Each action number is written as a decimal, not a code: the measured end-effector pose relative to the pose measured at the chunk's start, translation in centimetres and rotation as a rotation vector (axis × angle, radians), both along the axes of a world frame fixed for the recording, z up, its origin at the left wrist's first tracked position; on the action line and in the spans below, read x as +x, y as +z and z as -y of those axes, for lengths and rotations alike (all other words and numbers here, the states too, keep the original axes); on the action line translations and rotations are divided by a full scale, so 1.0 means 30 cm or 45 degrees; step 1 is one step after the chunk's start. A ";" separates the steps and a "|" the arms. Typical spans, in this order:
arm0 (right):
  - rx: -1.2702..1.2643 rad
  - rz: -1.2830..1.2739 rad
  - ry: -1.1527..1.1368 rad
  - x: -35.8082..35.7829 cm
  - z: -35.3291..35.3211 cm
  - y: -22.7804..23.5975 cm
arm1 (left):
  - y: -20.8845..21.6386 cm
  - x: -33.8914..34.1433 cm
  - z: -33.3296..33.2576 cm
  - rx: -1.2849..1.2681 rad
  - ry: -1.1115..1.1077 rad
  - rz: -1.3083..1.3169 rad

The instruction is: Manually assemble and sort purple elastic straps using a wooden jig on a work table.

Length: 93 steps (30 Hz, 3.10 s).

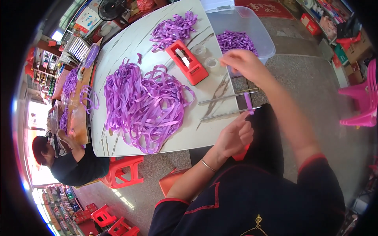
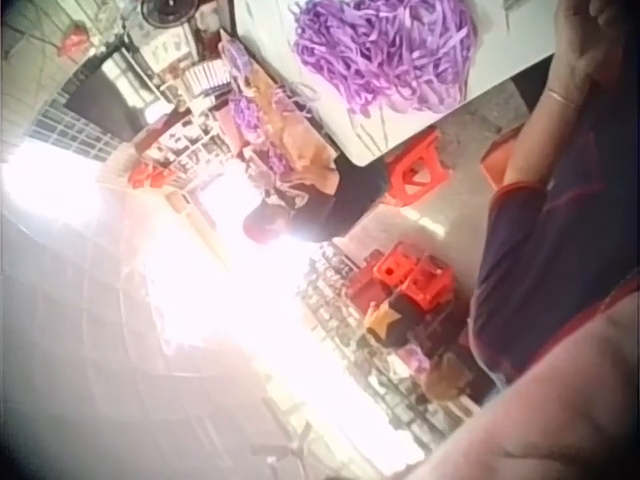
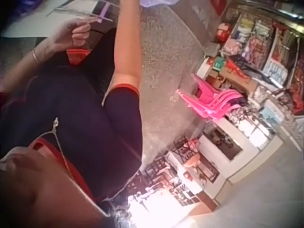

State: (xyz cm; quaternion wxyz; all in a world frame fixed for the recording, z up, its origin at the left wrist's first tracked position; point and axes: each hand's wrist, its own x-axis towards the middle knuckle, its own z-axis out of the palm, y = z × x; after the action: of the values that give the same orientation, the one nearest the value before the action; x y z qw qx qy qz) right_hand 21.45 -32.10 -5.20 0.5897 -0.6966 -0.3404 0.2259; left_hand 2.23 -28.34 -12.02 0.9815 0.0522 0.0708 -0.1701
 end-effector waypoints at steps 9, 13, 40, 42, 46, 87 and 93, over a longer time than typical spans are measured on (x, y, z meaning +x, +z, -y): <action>-0.326 0.007 0.255 0.077 -0.371 -0.052 | -0.005 -0.002 -0.003 -0.009 -0.025 0.068; -0.143 -0.292 0.333 0.065 -0.373 -0.050 | -0.014 -0.005 -0.004 0.023 -0.020 0.052; -0.674 0.946 -0.232 -0.116 -0.185 -0.049 | -0.012 -0.003 0.007 0.086 -0.024 0.124; -0.618 0.729 -0.096 -0.077 -0.138 -0.031 | -0.011 0.010 0.001 0.089 -0.029 0.136; -0.428 0.289 0.503 -0.017 -0.009 0.016 | -0.013 -0.005 -0.004 0.084 -0.028 0.106; -0.090 -1.149 -0.030 -0.009 0.392 -0.419 | -0.008 0.000 0.009 0.076 0.001 0.094; 0.540 -1.707 0.205 -0.232 0.229 -0.599 | -0.007 0.000 0.004 0.138 0.001 0.103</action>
State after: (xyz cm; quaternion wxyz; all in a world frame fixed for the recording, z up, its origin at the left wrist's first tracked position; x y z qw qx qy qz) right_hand 14.51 -38.96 -23.17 0.7768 -0.2502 0.0090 0.5778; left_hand 2.25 -28.45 -12.24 0.9793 0.1121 0.0403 -0.1634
